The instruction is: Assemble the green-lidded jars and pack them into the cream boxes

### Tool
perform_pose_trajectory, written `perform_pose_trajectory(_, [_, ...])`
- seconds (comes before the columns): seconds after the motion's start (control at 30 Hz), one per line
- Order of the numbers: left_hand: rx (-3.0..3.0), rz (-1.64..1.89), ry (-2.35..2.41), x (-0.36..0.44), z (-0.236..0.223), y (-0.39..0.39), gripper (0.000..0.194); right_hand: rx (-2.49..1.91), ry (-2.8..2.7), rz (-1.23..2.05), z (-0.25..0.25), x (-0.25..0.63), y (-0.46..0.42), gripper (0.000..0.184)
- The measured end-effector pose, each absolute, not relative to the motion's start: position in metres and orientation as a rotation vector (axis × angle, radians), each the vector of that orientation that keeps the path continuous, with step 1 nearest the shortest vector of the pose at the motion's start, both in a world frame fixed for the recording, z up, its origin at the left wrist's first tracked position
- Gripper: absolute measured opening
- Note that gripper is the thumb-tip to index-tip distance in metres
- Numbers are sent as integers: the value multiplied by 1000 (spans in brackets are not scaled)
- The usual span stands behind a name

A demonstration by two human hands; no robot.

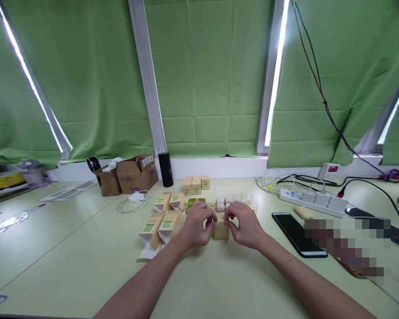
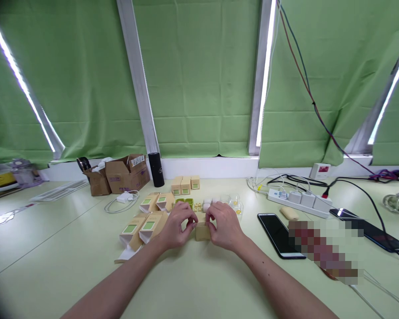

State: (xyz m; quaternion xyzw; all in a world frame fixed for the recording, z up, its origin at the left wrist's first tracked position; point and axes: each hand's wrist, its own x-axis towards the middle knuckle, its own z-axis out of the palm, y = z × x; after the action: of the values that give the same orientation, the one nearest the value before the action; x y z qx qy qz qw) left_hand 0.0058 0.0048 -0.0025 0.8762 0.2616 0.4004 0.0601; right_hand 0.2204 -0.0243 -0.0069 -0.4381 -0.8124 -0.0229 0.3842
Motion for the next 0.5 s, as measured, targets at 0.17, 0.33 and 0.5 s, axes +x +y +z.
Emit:
perform_pose_trajectory(0.17, [2706,1266,762,7,-3,4,12,-1075,-2053,-54,-9,221,-24,15])
perform_pose_trajectory(0.33, [2766,1258,743,7,-3,4,10,-1074,-2054,-35,-9,221,-23,14])
perform_pose_trajectory(0.5, [2774,1253,741,7,-4,4,10,-1114,-2066,5,-10,221,-23,13])
